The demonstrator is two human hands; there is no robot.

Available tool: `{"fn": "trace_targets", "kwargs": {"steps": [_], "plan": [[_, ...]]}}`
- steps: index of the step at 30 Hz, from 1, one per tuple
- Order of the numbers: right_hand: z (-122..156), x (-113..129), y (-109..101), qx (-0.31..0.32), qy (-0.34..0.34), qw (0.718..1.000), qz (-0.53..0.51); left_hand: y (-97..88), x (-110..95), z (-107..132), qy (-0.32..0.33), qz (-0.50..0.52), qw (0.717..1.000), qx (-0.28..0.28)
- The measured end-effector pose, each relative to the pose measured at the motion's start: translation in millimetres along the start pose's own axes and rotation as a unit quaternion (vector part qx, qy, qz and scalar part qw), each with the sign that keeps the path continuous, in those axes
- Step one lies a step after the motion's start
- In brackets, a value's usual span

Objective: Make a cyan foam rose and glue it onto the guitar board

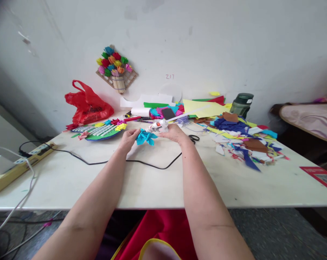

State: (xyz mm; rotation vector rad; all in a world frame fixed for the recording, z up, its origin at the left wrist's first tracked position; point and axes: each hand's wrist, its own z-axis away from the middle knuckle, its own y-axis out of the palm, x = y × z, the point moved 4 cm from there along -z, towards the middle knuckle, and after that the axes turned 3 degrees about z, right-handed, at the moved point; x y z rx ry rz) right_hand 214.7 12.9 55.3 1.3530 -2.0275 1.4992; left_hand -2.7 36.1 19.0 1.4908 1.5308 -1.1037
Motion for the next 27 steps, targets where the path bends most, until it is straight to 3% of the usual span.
{"fn": "trace_targets", "kwargs": {"steps": [18, 27], "plan": [[1.5, 0.5, -1.4, -0.009, 0.018, 1.0, 0.013, -0.7, 0.9, -0.6, -0.019, 0.036, 0.999, -0.012], [5.9, 5.4, -4.2, -0.033, 0.061, 0.994, -0.09, -0.8, 0.9, -0.7, -0.03, 0.062, 0.998, -0.009]]}}
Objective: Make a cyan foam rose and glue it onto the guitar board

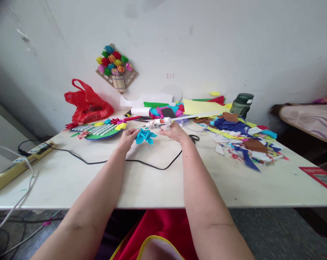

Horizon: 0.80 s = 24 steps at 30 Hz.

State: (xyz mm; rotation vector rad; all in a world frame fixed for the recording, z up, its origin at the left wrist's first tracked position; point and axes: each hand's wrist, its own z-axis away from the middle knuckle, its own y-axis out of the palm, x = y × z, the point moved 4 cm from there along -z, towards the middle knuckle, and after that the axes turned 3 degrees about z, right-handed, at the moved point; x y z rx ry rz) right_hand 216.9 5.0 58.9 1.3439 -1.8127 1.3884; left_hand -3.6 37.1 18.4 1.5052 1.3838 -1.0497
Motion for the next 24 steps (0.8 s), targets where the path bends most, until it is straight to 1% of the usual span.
{"fn": "trace_targets", "kwargs": {"steps": [3, 7, 10, 15, 18, 20, 22, 24], "plan": [[1, 1, 1, 0.004, 0.015, 0.998, -0.065, -0.1, -1, 0, 0.0, 0.002, 1.0, -0.006], [3, 5, 2, 0.017, -0.006, 0.988, -0.156, -2.4, -2, 0, 0.004, 0.007, 1.0, -0.019], [5, 8, 1, 0.033, -0.013, 0.982, -0.183, -6.7, -1, -1, 0.01, 0.014, 0.999, -0.029], [6, 9, 1, 0.06, -0.026, 0.978, -0.197, -16.8, 1, -6, 0.026, 0.037, 0.998, -0.053], [6, 5, 2, 0.067, -0.012, 0.982, -0.174, -23.8, 3, -8, 0.032, 0.051, 0.995, -0.083], [5, -1, 3, 0.072, 0.008, 0.988, -0.133, -29.0, 4, -10, 0.034, 0.054, 0.992, -0.11], [4, -7, 3, 0.071, 0.03, 0.995, -0.059, -34.2, 4, -10, 0.034, 0.059, 0.988, -0.136], [2, -10, 3, 0.058, 0.036, 0.996, 0.056, -39.3, 3, -11, 0.032, 0.065, 0.984, -0.165]]}}
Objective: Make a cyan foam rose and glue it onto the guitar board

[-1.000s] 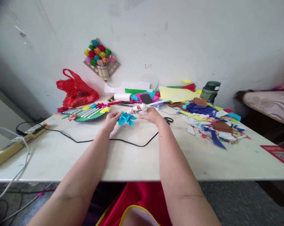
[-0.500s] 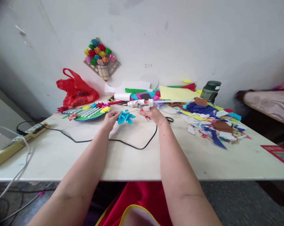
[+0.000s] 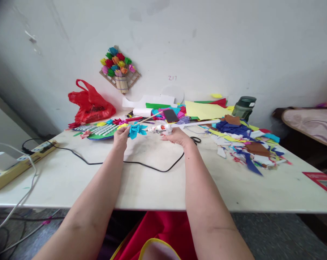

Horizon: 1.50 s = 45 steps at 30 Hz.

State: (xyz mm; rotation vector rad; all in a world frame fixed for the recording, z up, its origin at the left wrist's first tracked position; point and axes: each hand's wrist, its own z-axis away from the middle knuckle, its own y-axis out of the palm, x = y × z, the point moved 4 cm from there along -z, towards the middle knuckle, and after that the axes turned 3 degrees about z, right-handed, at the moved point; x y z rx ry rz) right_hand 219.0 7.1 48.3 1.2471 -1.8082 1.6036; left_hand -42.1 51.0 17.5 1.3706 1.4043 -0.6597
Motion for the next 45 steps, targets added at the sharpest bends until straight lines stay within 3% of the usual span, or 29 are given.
{"fn": "trace_targets", "kwargs": {"steps": [3, 7, 14, 27, 31, 37, 41, 45], "plan": [[-3, -1, 1, -0.023, -0.002, 0.984, 0.175, -4.5, -2, -2, -0.004, 0.005, 0.999, -0.033], [-8, -3, 15, -0.005, 0.009, 0.96, 0.279, -1.1, -5, 2, -0.016, 0.017, 1.0, -0.02], [-17, -13, 44, 0.031, -0.014, 0.938, 0.345, 14.8, -7, 11, -0.008, 0.009, 0.998, 0.063], [-13, -7, 47, 0.045, 0.008, 0.9, 0.433, 22.1, -5, 14, 0.005, -0.022, 0.994, 0.111], [-10, 1, 42, 0.0, 0.006, 0.884, 0.468, 21.3, -3, 14, 0.004, -0.036, 0.993, 0.111], [-7, 21, 35, -0.108, -0.008, 0.884, 0.456, 19.7, 0, 12, 0.019, -0.058, 0.991, 0.123], [-2, 40, 30, -0.192, -0.118, 0.876, 0.426, 20.4, 2, 13, 0.01, -0.073, 0.987, 0.141], [-3, 42, 30, -0.164, -0.178, 0.877, 0.416, 24.3, 0, 16, -0.002, -0.064, 0.984, 0.169]]}}
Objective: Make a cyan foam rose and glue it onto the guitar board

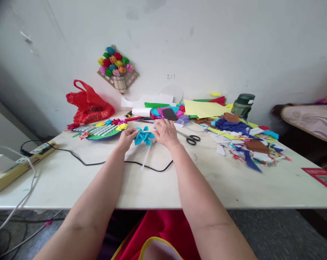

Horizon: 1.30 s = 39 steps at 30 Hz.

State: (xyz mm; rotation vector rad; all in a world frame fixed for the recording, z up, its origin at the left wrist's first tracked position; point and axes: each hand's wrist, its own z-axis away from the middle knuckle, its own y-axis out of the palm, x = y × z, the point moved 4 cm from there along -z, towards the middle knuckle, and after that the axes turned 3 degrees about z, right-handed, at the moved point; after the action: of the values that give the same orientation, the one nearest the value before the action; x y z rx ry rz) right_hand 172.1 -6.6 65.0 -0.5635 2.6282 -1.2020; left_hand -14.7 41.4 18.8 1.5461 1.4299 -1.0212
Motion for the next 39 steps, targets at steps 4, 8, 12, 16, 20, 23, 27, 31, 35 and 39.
{"fn": "trace_targets", "kwargs": {"steps": [4, 8, 12, 16, 20, 23, 27, 31, 35, 39], "plan": [[2, -3, 14, 0.085, 0.003, 0.994, -0.065, 3.8, 0, 1, -0.008, -0.008, 0.999, 0.031], [3, -6, 20, 0.139, 0.041, 0.981, -0.128, 7.0, 3, 2, -0.023, -0.024, 0.997, 0.074], [3, -4, 21, 0.172, 0.045, 0.972, -0.151, 9.6, 3, 5, -0.045, -0.025, 0.993, 0.103], [2, -2, 26, 0.182, 0.017, 0.969, -0.165, 11.2, 0, 6, -0.051, -0.024, 0.992, 0.115], [1, -3, 33, 0.194, 0.006, 0.966, -0.173, 11.9, -2, 7, -0.057, -0.01, 0.991, 0.121], [0, -5, 36, 0.19, 0.0, 0.964, -0.183, 12.6, -3, 8, -0.066, 0.016, 0.99, 0.127], [-1, -4, 35, 0.178, -0.005, 0.965, -0.194, 13.1, 0, 9, -0.1, 0.077, 0.984, 0.128], [-1, -3, 34, 0.177, 0.0, 0.965, -0.192, 11.9, 1, 10, -0.126, 0.111, 0.977, 0.133], [-1, -1, 35, 0.183, 0.0, 0.968, -0.174, 11.5, -1, 11, -0.14, 0.063, 0.978, 0.144], [0, 3, 35, 0.195, -0.009, 0.968, -0.158, 12.3, -4, 13, -0.155, 0.015, 0.98, 0.121]]}}
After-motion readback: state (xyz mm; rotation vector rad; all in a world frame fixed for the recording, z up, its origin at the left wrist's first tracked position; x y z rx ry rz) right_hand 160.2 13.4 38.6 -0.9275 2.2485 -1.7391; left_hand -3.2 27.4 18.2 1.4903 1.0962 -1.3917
